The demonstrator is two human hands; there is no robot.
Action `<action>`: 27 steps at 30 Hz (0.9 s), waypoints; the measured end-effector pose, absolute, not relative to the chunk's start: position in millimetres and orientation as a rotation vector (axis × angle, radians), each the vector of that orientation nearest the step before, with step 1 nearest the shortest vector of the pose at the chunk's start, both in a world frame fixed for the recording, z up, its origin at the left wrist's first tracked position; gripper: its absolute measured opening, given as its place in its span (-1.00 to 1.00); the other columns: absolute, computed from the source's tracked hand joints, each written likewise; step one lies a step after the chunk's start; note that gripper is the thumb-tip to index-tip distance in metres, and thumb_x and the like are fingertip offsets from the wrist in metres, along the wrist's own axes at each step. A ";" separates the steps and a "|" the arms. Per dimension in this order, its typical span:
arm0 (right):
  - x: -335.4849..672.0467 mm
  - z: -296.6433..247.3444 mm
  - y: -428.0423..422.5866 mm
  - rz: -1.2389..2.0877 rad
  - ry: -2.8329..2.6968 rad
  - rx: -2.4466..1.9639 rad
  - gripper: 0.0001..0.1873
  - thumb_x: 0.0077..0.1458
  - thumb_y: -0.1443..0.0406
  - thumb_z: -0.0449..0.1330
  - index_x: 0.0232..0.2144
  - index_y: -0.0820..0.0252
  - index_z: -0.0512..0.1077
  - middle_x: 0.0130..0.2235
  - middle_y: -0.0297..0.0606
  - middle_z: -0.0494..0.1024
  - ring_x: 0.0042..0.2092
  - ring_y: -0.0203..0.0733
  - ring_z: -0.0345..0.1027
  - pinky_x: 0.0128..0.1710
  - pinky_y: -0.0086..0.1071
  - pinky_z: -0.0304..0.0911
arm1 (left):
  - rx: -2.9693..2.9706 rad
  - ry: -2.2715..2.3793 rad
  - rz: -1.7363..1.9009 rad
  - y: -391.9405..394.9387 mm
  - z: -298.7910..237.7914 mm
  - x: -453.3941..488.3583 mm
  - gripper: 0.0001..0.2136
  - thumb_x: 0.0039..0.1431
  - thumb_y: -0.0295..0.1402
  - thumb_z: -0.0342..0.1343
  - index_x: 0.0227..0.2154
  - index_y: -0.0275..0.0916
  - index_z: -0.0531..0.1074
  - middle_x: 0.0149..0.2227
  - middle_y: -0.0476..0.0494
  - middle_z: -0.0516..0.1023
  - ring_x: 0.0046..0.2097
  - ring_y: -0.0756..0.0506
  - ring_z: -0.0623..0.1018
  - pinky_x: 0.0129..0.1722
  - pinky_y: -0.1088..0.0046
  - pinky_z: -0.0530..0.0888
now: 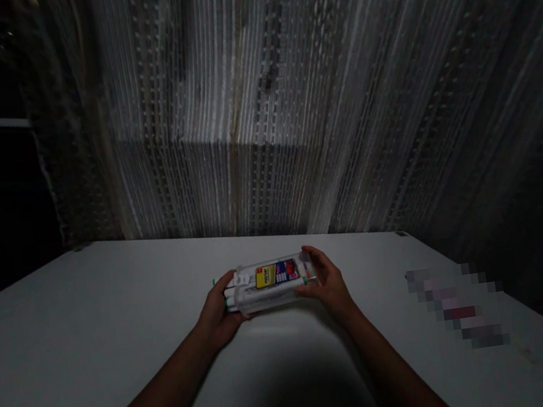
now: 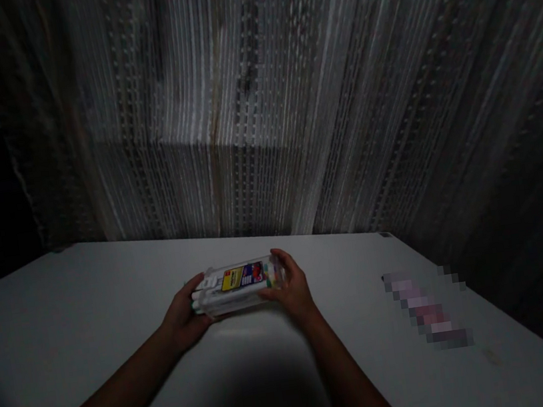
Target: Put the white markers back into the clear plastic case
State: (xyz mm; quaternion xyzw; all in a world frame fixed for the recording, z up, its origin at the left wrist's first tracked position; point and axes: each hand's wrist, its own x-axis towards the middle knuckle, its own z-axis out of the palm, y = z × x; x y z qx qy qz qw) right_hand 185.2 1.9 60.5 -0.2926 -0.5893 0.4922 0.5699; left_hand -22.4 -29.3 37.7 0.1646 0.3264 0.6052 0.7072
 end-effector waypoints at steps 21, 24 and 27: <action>186.4 47.7 8.8 1.216 -1.099 -0.698 -0.36 -0.44 0.32 0.36 -0.18 0.10 0.30 -0.22 -0.32 0.44 -0.22 -0.16 0.35 -0.20 -0.29 0.30 | 0.214 0.889 1.566 -19.4 37.4 -49.3 -0.96 -0.01 -0.46 0.00 -0.52 -0.30 0.31 -0.54 -0.11 0.47 -0.47 -0.13 0.52 -0.47 0.33 0.52; 188.1 45.1 10.8 1.255 -1.079 -0.705 -0.36 -0.46 0.33 0.36 -0.19 0.09 0.30 -0.23 -0.34 0.42 -0.24 -0.19 0.35 -0.23 -0.32 0.30 | 0.246 0.976 1.596 -16.7 36.0 -54.8 -0.92 0.04 -0.48 -0.02 -0.52 -0.30 0.30 -0.60 -0.05 0.42 -0.54 -0.07 0.49 -0.49 0.40 0.51; 189.3 42.9 13.2 1.272 -1.066 -0.709 -0.36 -0.48 0.34 0.36 -0.21 0.09 0.30 -0.23 -0.35 0.41 -0.25 -0.20 0.34 -0.24 -0.33 0.29 | 0.338 1.025 1.670 -14.8 33.1 -59.2 -0.93 0.03 -0.52 0.00 -0.52 -0.29 0.29 -0.66 0.05 0.33 -0.61 0.00 0.43 -0.50 0.47 0.49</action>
